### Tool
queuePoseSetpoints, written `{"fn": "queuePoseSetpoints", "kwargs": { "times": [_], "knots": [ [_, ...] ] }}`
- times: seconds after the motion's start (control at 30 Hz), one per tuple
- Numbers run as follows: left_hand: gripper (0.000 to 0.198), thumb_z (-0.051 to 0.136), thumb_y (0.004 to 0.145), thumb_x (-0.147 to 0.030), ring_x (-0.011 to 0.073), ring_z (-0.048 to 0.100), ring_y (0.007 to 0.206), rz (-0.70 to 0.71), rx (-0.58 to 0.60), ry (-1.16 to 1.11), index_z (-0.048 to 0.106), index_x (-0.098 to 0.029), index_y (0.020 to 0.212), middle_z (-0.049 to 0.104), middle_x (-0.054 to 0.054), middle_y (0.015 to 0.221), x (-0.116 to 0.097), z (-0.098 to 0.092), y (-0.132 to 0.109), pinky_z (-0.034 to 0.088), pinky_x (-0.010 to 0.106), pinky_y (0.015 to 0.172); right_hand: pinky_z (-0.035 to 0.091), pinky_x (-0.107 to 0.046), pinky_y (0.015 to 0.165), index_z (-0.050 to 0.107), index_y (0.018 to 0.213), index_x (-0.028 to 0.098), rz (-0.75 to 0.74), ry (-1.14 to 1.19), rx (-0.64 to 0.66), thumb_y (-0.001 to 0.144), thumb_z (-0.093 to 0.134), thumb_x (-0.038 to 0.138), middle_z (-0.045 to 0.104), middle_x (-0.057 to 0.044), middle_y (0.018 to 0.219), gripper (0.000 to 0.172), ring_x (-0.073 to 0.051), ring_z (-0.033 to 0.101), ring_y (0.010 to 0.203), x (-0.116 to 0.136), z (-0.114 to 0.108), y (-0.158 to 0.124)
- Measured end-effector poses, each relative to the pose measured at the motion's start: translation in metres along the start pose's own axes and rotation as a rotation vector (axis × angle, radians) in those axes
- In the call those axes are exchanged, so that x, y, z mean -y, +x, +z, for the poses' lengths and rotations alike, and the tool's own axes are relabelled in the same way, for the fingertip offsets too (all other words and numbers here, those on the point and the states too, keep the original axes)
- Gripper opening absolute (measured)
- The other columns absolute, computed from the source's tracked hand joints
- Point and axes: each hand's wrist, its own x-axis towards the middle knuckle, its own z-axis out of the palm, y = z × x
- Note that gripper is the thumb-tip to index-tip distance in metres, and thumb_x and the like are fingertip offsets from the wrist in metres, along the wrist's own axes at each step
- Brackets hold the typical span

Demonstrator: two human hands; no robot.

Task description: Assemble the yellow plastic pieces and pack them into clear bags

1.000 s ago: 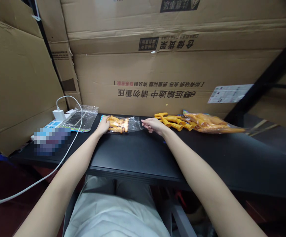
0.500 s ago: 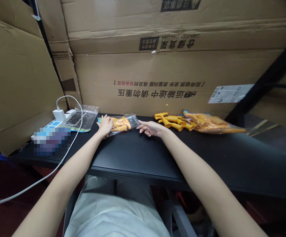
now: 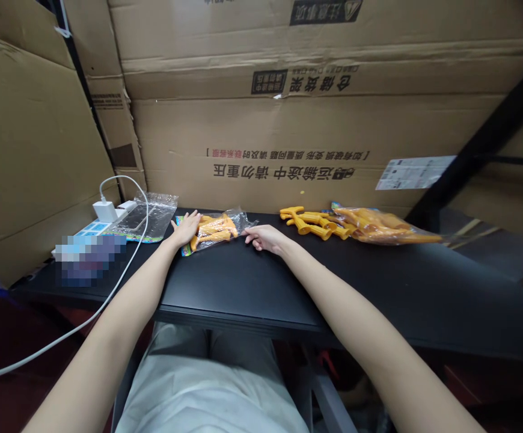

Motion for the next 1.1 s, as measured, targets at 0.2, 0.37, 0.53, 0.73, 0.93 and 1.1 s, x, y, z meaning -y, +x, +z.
{"fn": "queuePoseSetpoints", "kwargs": {
  "times": [0.2, 0.37, 0.53, 0.73, 0.93, 1.1],
  "knots": [
    [0.049, 0.024, 0.094, -0.041, 0.0272, 0.045, 0.127, 0.056, -0.079, 0.028, 0.069, -0.022, 0.096, 0.062, 0.007, 0.125, -0.001, -0.006, 0.002, 0.014, 0.055, 0.111, 0.035, -0.017, 0.035, 0.060, 0.076, 0.009, 0.003, 0.051, -0.031, 0.091, 0.046, 0.013, 0.059, -0.002, 0.050, 0.021, -0.006, 0.043, 0.034, 0.002, -0.004, 0.000],
    [0.051, 0.031, 0.090, -0.050, 0.0190, 0.063, 0.069, 0.074, -0.131, -0.176, 0.069, -0.017, 0.084, 0.067, 0.005, 0.060, -0.004, -0.017, 0.000, 0.047, 0.029, 0.075, 0.051, -0.021, 0.054, 0.055, 0.070, 0.012, -0.003, 0.177, -0.164, 0.091, 0.043, 0.007, 0.060, -0.004, 0.055, 0.024, -0.011, 0.059, 0.050, 0.000, -0.012, 0.005],
    [0.032, 0.047, 0.082, -0.041, 0.0167, 0.062, 0.065, 0.029, -0.030, -0.321, 0.068, -0.017, 0.079, 0.067, 0.002, 0.059, -0.003, -0.002, 0.002, 0.046, 0.025, 0.068, 0.048, -0.017, 0.051, 0.051, 0.066, 0.014, -0.078, 0.228, -0.224, 0.089, 0.050, 0.009, 0.057, -0.001, 0.053, 0.024, -0.008, 0.057, 0.050, -0.007, -0.008, 0.013],
    [0.019, 0.062, 0.074, -0.036, 0.0212, 0.063, 0.089, -0.068, -0.058, -0.335, 0.066, -0.018, 0.072, 0.072, 0.006, 0.086, -0.003, 0.023, 0.008, 0.046, 0.028, 0.081, 0.038, -0.016, 0.038, 0.049, 0.062, 0.016, -0.143, 0.207, -0.247, 0.088, 0.054, 0.016, 0.052, 0.002, 0.049, 0.027, -0.006, 0.047, 0.041, -0.016, 0.000, 0.024],
    [0.020, 0.070, 0.063, -0.022, 0.0190, 0.063, 0.079, -0.209, -0.099, -0.442, 0.055, -0.018, 0.050, 0.066, 0.002, 0.061, -0.003, 0.029, 0.019, 0.047, 0.027, 0.078, 0.037, -0.016, 0.038, 0.048, 0.062, 0.017, -0.172, 0.210, -0.286, 0.089, 0.054, 0.019, 0.050, 0.003, 0.047, 0.027, -0.007, 0.046, 0.040, -0.019, 0.002, 0.036],
    [0.014, 0.063, 0.071, -0.020, 0.0175, 0.065, 0.077, -0.264, -0.135, -0.536, 0.055, -0.018, 0.059, 0.070, 0.004, 0.067, -0.011, 0.033, 0.030, 0.048, 0.029, 0.079, 0.043, -0.016, 0.044, 0.047, 0.065, 0.017, -0.204, 0.253, -0.292, 0.092, 0.046, 0.016, 0.059, 0.000, 0.057, 0.028, -0.007, 0.053, 0.046, -0.018, 0.001, 0.034]
  ]
}}
